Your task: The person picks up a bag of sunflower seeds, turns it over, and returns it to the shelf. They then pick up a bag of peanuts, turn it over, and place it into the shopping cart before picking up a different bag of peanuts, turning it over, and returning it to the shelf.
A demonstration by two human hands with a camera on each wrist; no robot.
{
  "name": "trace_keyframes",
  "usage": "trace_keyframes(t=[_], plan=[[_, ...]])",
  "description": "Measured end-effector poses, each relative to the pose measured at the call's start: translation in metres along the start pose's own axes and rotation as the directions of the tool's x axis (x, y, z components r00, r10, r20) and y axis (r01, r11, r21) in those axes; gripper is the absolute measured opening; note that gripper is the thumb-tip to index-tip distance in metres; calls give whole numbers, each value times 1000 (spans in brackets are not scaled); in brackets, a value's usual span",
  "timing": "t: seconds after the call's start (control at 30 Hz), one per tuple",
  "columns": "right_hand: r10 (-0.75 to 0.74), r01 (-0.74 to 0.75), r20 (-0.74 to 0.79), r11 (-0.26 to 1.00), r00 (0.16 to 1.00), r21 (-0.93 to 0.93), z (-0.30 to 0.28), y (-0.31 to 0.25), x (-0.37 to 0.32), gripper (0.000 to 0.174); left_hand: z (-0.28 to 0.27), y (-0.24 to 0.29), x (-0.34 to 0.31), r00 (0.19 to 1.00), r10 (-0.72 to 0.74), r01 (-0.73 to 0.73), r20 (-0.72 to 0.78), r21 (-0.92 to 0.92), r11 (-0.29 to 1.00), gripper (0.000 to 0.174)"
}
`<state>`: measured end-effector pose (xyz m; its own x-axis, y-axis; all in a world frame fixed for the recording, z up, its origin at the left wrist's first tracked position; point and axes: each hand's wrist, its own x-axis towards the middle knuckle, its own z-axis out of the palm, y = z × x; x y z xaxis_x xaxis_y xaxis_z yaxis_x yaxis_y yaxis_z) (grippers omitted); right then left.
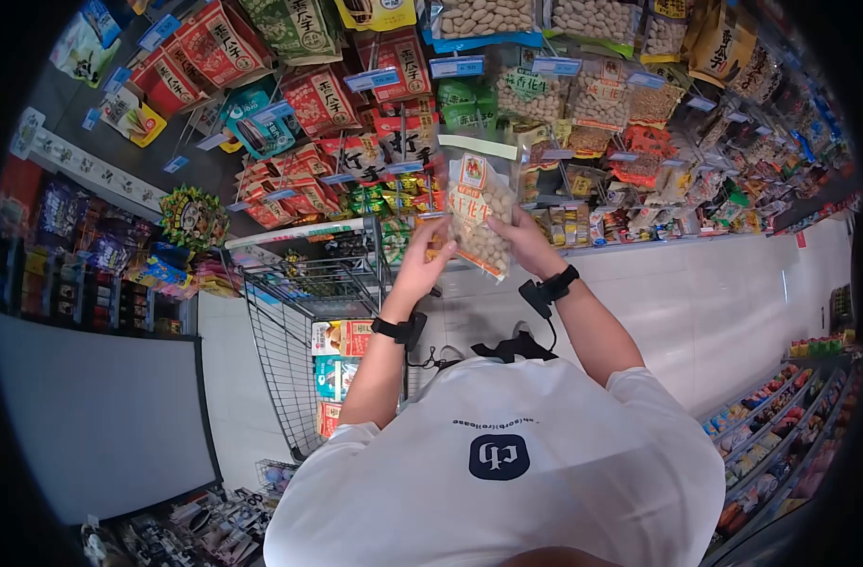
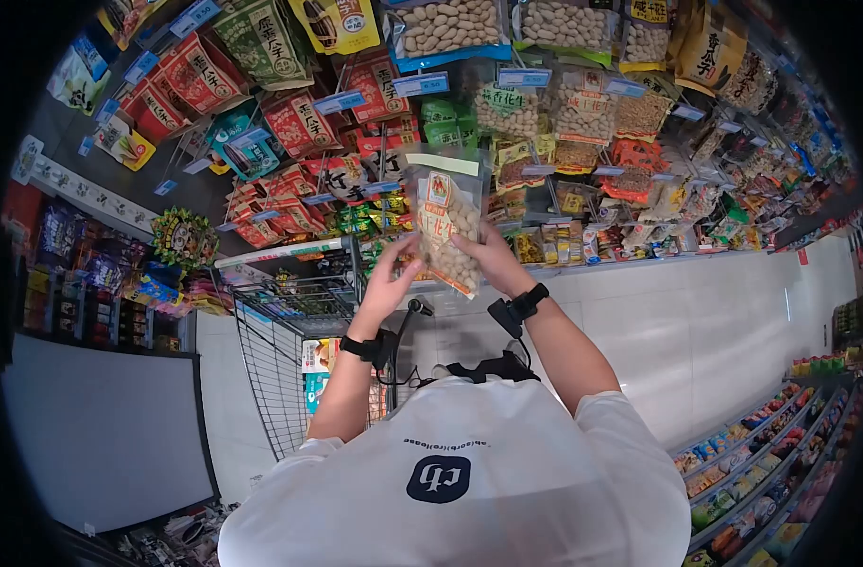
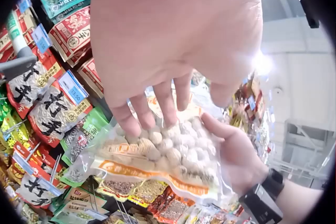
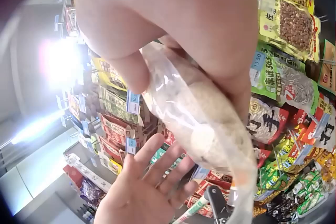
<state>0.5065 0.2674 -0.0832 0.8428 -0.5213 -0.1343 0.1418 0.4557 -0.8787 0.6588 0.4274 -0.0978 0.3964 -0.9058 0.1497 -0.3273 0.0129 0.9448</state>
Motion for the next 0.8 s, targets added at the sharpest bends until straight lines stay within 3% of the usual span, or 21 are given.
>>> trace_keyframes(t=[0.03, 0.1, 0.13, 0.2, 0.27, 0.33, 0.4, 0.47, 0.6, 0.73, 0.8], plan=[[11, -10, 49, 1000, 999, -10, 2, 3, -2, 55, -6, -5, 2, 1000, 0, 0, -1, -12, 1000, 54], [3, 4, 66, 994, 998, -107, 5, 7, -6, 56, -13, -9, 12, 929, 120, -90, -349, 102, 991, 52], [-13, 30, 90, 981, 996, -190, 8, 9, -6, 57, -16, -7, 17, 928, 119, -90, -353, 95, 991, 52], [-1, 12, 62, 982, 998, -186, 11, 15, -5, 57, -21, -1, 29, 979, -96, 10, -182, -424, 905, 45], [8, -1, 38, 984, 999, -177, 9, 14, 3, 58, -28, -15, 43, 976, -111, 20, -186, -430, 903, 38], [-81, 77, -2, 945, 997, -318, 8, 0, 13, 55, -30, -24, 59, 973, -129, 34, -190, -434, 900, 30], [-107, 94, -37, 961, 994, -261, 10, -18, 25, 53, -23, -29, 75, 938, -92, -53, -333, -400, 915, 22], [-176, 130, -167, 959, 970, -251, 7, -27, 47, 43, -22, -11, 88, 937, -89, -54, -338, -392, 918, 22], [-293, 220, -226, 928, 929, -301, -2, -45, 83, 29, -20, -7, 115, 936, -105, -26, -336, -363, 931, 21], [-262, 197, -171, 925, 950, -325, -16, -55, 113, 25, -23, -7, 143, 927, -163, 48, -338, -322, 945, 23], [-318, 282, -158, 935, 935, -213, -24, -52, 128, 24, -22, -11, 155, 925, -155, 54, -348, -284, 957, 25]])
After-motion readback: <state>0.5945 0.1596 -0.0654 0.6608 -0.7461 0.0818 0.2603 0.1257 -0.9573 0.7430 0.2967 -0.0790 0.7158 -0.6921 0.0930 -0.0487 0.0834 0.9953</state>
